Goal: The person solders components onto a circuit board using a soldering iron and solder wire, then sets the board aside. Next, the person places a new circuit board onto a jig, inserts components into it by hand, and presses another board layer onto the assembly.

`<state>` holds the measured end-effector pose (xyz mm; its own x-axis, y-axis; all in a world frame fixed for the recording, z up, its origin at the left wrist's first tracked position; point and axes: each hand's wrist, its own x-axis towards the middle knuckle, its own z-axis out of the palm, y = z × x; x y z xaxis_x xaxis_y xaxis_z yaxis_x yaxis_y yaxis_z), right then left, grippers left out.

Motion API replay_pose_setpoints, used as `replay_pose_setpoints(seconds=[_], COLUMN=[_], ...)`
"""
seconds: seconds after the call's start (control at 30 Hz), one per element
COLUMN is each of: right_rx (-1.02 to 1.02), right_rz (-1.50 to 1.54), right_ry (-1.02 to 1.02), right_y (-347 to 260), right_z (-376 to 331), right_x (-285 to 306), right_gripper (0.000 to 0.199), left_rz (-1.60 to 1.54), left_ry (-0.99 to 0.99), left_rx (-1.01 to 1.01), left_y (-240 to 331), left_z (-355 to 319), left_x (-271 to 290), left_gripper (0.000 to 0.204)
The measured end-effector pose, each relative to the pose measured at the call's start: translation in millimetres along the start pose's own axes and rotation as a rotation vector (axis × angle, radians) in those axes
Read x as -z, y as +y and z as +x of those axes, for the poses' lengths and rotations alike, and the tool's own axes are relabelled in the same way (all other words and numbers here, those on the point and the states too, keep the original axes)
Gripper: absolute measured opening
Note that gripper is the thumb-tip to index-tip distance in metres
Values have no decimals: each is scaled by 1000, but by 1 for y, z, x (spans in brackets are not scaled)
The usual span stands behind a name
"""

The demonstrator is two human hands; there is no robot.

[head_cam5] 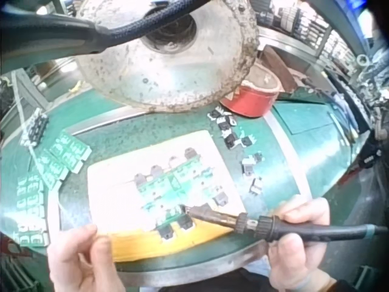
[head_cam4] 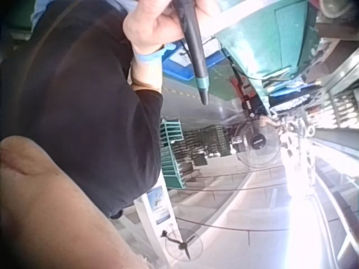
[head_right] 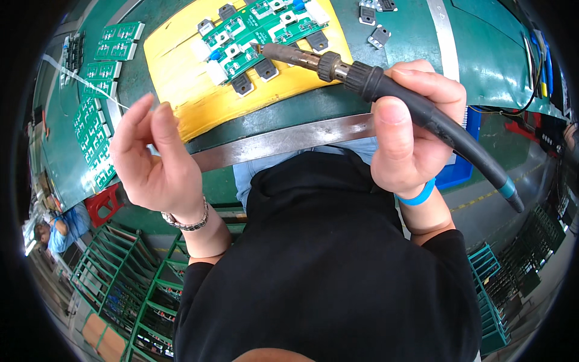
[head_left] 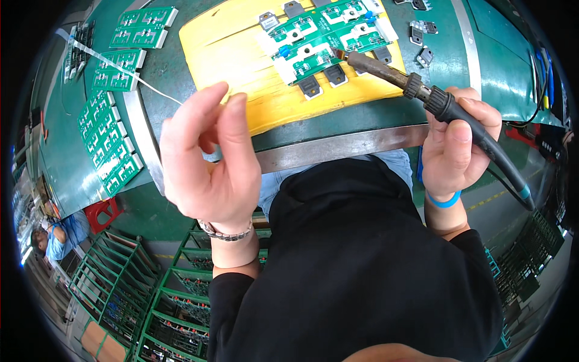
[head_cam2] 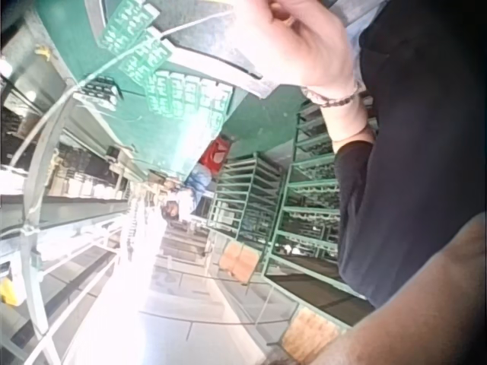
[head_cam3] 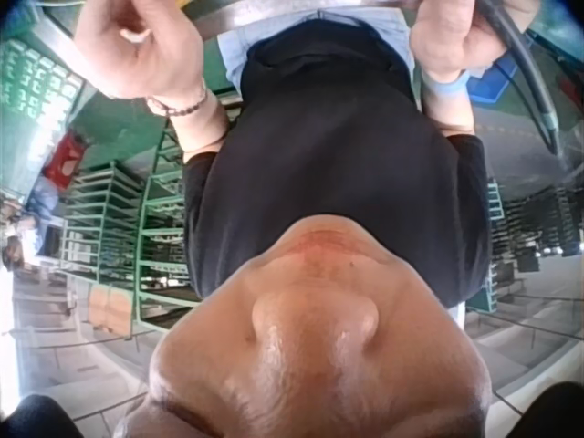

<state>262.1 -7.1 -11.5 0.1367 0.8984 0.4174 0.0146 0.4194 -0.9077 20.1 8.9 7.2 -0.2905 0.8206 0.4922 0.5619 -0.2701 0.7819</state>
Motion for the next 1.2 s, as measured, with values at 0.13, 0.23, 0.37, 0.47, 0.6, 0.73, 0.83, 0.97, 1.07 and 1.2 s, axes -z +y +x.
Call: replay_pose_setpoints(seconds=[0.13,0.23,0.37,0.47,0.6,0.73,0.83,0.97,1.07,1.2], right_rx=[14,41,23,31,5,3,1,1,-5,34], right_rz=[-102,-104,-91,-109,-99,-93,-85,-81,-98,-48], right_ry=[-28,-59,-61,-54,-58,-52,-51,-46,-46,-35], right_y=[0,2,1,2,1,1,1,0,1,0], right_z=[2,3,3,4,3,3,3,4,3,1], right_x=[-1,-3,-6,-8,-8,-9,-10,-11,-10,-1], right_gripper=[29,28,28,28,28,28,28,29,30,30], left_rz=[142,103,133,145,150,142,148,151,97,197], left_ry=[-225,-179,-214,-223,-240,-261,-272,-284,-181,-122], left_rx=[-129,-142,-230,-244,-260,-265,-281,-289,-214,-296], left_y=[-1,-2,0,1,-1,0,-1,0,-1,-3], left_z=[-6,-10,-6,-8,-7,-7,-6,-5,-6,-3], left_x=[6,2,2,3,0,-2,-4,-4,-2,4], left_gripper=[16,18,20,21,23,23,23,15,21,22])
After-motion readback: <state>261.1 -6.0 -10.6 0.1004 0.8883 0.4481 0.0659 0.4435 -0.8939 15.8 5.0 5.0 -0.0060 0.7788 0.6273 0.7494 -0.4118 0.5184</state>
